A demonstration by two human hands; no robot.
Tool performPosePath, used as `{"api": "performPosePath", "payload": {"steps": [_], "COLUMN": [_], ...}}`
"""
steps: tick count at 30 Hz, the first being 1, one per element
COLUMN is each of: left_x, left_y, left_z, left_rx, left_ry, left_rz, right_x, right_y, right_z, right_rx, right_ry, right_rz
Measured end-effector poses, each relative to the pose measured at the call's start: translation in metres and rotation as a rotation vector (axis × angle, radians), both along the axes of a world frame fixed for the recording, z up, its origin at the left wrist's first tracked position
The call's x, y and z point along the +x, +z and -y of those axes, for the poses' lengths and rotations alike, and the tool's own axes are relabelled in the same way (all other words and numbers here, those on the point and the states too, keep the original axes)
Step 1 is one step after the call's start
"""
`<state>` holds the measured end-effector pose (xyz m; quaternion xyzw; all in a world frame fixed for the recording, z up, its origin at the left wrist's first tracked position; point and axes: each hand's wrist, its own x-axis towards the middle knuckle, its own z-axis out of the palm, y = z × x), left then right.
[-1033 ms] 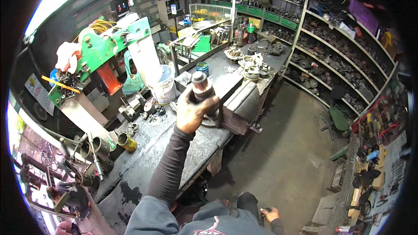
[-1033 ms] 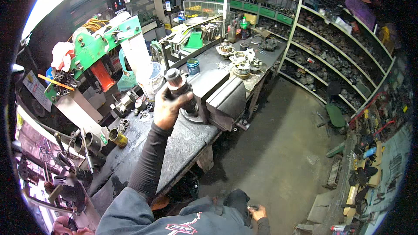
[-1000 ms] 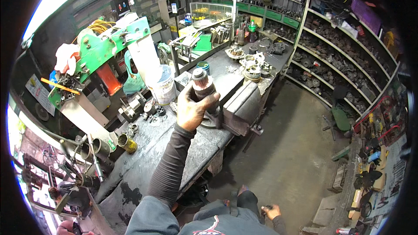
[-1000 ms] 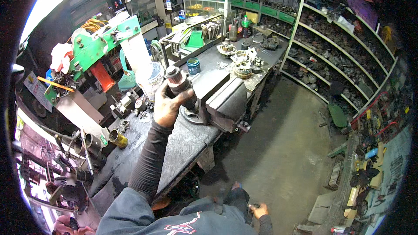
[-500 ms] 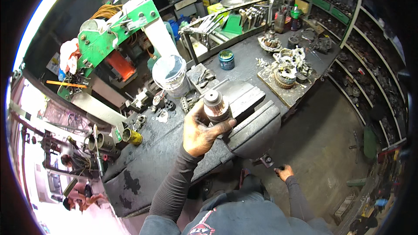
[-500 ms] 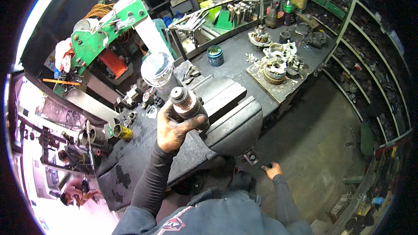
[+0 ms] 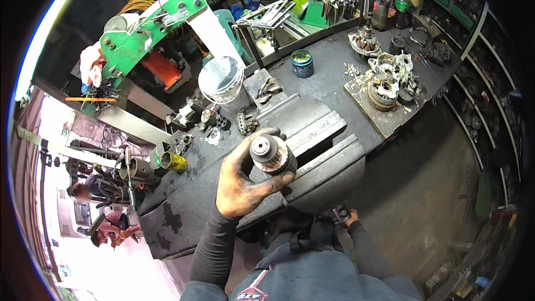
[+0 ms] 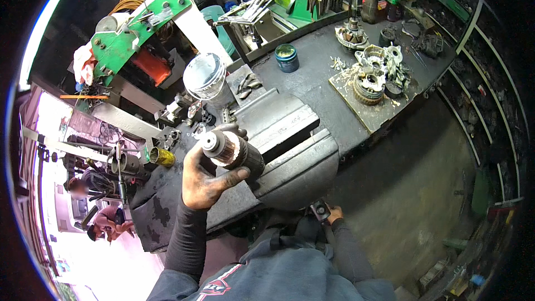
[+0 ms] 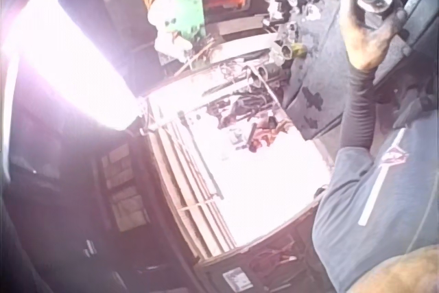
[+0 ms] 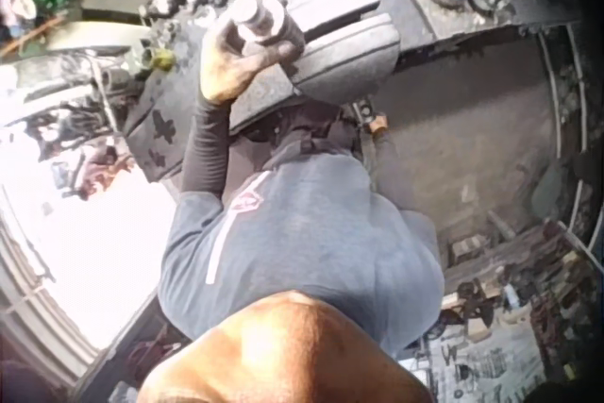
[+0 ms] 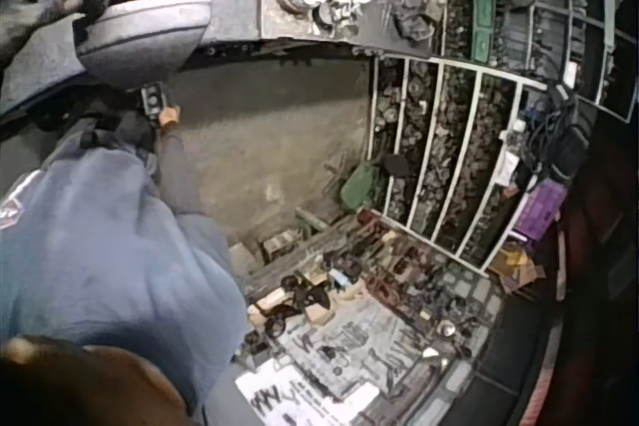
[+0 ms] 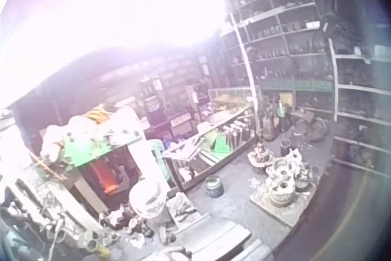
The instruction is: The person uses an angle grinder to smooth the surface of a cylindrical metal part held in the left hand. After grinding, the person places the part on a workbench and uses a small brush to apply a substance from a can onto the part.
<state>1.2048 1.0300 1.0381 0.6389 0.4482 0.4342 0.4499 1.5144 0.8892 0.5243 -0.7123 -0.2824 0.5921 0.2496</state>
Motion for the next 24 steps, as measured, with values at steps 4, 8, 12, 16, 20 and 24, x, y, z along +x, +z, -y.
{"api": "performPosePath", "payload": {"steps": [4, 8, 12, 16, 20, 24], "left_x": [-0.001, -0.003, -0.007, -0.012, -0.015, -0.016], "left_y": [-0.002, -0.004, -0.004, -0.005, -0.009, -0.012], "left_z": [0.001, -0.001, -0.006, -0.011, -0.014, -0.017], "left_rx": [-0.026, 0.026, -0.012, 0.001, -0.023, -0.024], "left_ry": [0.005, -0.076, -0.133, -0.246, -0.285, -0.311], "left_rz": [0.033, 0.090, 0.075, 0.107, 0.139, 0.176], "right_x": [-0.023, -0.059, -0.080, -0.110, -0.174, -0.156], "right_y": [0.006, 0.020, 0.017, 0.035, 0.142, 0.318], "right_z": [0.010, 0.017, 0.016, 0.023, 0.052, 0.062], "right_rx": [-0.379, -0.082, 0.326, 0.289, 0.297, 0.455], "right_ry": [-0.253, -0.248, 0.088, 0.252, 0.586, 0.461], "right_rz": [-0.742, -0.194, 0.554, 0.372, -0.282, -0.594]}}
